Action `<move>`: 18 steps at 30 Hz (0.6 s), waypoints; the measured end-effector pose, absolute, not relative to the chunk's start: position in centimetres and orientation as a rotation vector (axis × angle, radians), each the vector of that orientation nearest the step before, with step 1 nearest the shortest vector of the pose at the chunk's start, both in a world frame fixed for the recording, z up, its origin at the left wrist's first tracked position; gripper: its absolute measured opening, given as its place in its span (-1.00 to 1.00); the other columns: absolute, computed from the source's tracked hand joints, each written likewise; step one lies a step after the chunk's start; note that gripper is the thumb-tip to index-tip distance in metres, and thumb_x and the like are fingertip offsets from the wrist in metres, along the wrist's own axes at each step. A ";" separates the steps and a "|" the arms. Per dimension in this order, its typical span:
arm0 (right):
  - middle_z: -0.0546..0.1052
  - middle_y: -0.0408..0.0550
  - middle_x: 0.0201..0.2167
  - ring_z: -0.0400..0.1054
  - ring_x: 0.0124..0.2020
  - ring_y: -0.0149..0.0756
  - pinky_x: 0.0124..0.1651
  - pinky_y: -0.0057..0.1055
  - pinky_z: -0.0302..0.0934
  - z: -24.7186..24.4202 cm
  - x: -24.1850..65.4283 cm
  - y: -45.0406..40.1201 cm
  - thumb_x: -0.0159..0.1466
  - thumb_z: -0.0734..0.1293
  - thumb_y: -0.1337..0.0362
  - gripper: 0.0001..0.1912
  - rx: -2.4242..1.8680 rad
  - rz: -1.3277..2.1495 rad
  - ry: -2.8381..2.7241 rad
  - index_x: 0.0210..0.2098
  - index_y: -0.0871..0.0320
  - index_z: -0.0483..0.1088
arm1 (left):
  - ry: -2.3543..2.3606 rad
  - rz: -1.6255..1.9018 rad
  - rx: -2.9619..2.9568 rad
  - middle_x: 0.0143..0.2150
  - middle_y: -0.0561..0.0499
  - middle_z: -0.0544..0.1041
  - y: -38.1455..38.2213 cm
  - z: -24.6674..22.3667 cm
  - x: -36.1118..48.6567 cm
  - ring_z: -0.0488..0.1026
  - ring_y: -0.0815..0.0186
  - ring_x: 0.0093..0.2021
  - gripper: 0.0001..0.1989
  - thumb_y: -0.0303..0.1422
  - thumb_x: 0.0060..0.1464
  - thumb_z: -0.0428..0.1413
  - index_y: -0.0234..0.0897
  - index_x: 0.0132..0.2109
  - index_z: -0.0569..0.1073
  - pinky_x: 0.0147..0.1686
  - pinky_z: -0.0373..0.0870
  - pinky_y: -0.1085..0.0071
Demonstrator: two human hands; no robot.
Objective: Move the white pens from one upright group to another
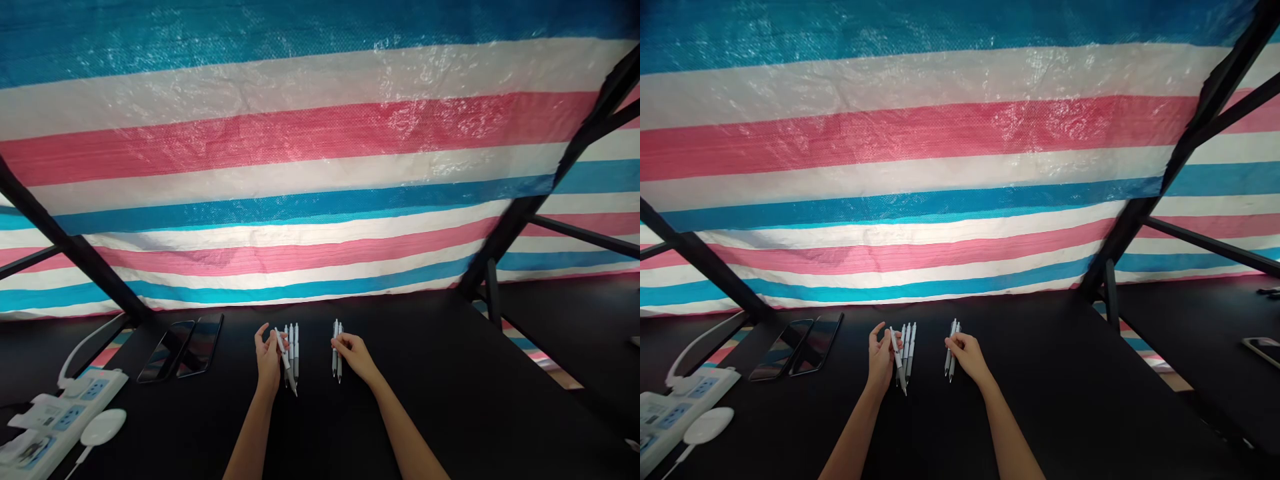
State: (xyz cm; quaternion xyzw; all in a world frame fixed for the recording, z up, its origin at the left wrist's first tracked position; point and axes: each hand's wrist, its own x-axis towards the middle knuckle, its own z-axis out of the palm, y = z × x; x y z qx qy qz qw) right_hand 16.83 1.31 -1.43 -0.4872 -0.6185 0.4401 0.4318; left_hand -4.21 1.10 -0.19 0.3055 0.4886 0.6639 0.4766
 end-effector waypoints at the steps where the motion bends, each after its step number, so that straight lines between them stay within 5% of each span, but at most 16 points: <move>1: 0.27 -0.21 -0.68 0.17 -0.61 -0.41 -0.50 -0.47 0.08 -1.5 16.8 1.3 0.18 0.23 -0.01 -0.60 -1.215 1.095 -1.544 -0.59 0.17 0.30 | 1.203 1.641 0.732 -0.45 0.09 0.46 1.1 -0.3 -4.2 0.39 0.41 -0.54 -0.54 -0.04 -0.08 0.14 -0.21 -0.12 0.25 -0.47 0.35 0.42; 7: 0.25 -0.22 -0.69 0.15 -0.62 -0.42 -0.51 -0.47 0.07 -1.6 16.9 1.4 0.18 0.23 -0.02 -0.59 -1.232 1.075 -1.548 -0.61 0.16 0.28 | 1.231 1.693 0.753 -0.49 0.09 0.40 1.5 -0.7 -3.9 0.33 0.45 -0.54 -0.58 0.00 -0.16 0.16 -0.28 -0.40 0.30 -0.51 0.30 0.49; 18: 0.24 -0.21 -0.69 0.14 -0.61 -0.42 -0.51 -0.48 0.03 -1.6 16.8 1.5 0.19 0.23 0.04 -0.62 -1.239 1.080 -1.545 -0.61 0.17 0.26 | 1.316 1.554 1.076 -0.25 -0.09 0.51 2.1 -2.2 -3.8 0.47 0.23 -0.21 -0.67 -0.26 -0.23 0.25 -0.30 -0.25 0.48 -0.21 0.40 0.32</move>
